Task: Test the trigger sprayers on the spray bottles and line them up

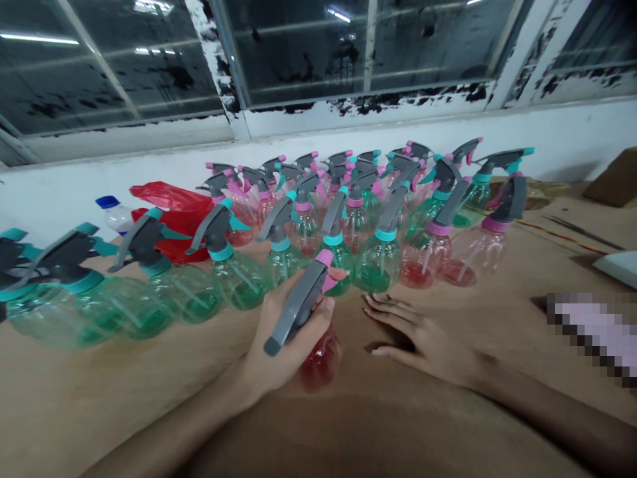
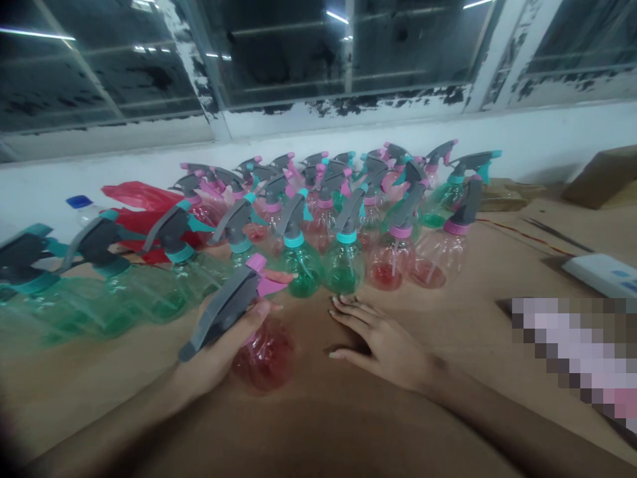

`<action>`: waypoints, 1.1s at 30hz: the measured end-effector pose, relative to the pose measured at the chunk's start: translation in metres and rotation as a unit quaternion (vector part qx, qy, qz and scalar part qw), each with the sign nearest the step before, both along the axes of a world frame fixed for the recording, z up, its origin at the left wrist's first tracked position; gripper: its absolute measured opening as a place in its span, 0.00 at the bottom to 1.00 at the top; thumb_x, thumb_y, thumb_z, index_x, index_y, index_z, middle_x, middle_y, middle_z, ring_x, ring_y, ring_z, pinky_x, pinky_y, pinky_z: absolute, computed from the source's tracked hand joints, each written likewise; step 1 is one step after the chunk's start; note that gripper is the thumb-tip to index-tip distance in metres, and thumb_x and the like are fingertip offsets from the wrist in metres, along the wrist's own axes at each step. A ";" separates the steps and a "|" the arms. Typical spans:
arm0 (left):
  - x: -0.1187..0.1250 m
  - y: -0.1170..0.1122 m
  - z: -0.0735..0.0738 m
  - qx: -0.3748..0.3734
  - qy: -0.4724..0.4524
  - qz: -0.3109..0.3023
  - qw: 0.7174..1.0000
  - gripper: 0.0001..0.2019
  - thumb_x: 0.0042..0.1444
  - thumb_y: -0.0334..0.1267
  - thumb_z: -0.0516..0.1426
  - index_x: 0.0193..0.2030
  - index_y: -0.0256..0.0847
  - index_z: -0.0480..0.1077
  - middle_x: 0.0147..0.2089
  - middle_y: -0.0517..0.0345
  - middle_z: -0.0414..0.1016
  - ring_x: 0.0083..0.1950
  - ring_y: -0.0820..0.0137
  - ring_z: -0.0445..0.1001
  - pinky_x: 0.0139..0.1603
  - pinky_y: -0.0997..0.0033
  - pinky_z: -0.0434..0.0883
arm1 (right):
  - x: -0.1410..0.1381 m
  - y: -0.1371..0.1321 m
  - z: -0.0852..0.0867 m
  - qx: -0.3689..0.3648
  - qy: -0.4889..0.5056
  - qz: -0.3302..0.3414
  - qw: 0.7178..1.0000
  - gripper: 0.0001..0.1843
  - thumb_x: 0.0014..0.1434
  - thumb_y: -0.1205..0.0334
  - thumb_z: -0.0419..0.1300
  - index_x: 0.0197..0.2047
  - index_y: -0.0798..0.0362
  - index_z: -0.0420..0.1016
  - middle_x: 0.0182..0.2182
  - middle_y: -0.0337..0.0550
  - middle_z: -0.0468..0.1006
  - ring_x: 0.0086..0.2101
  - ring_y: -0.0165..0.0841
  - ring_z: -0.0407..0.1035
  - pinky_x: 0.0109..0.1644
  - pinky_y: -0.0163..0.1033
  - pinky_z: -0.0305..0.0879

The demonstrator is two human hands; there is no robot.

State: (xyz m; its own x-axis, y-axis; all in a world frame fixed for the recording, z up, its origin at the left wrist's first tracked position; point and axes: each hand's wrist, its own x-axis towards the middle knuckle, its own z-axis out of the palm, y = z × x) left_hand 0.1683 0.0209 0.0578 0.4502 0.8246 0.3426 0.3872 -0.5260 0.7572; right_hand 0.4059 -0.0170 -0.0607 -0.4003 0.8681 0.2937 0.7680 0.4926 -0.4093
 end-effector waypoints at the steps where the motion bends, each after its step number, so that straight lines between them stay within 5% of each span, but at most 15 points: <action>1: 0.000 0.000 0.000 0.000 0.004 0.002 1.000 0.15 0.55 0.37 0.53 0.49 0.48 0.71 0.25 0.62 0.71 0.24 0.69 0.67 0.29 0.69 0.70 | 0.000 0.000 0.000 -0.002 -0.006 0.000 1.000 0.33 0.59 0.47 0.56 0.64 0.48 0.57 0.62 0.44 0.62 0.61 0.41 0.54 0.63 0.53 0.54; 16: 0.000 0.001 0.000 0.019 0.000 0.011 1.000 0.10 0.55 0.37 0.54 0.43 0.46 0.72 0.26 0.62 0.72 0.25 0.69 0.68 0.29 0.70 0.69 | 0.000 0.000 0.001 -0.008 -0.014 -0.003 1.000 0.32 0.59 0.46 0.55 0.64 0.47 0.57 0.62 0.43 0.61 0.61 0.40 0.53 0.63 0.52 0.54; 33: -0.002 0.001 -0.004 0.018 0.018 0.003 1.000 0.13 0.57 0.37 0.52 0.49 0.47 0.69 0.27 0.62 0.72 0.27 0.69 0.70 0.32 0.69 0.69 | 0.000 0.000 0.001 -0.008 -0.019 -0.007 1.000 0.31 0.60 0.46 0.55 0.63 0.48 0.58 0.62 0.45 0.62 0.61 0.40 0.53 0.63 0.53 0.54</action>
State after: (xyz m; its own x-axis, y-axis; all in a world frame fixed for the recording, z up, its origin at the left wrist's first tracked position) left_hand 0.1660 0.0219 0.0540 0.4568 0.8150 0.3566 0.4170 -0.5503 0.7234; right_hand 0.4055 -0.0174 -0.0594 -0.3992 0.8779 0.2645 0.7895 0.4759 -0.3875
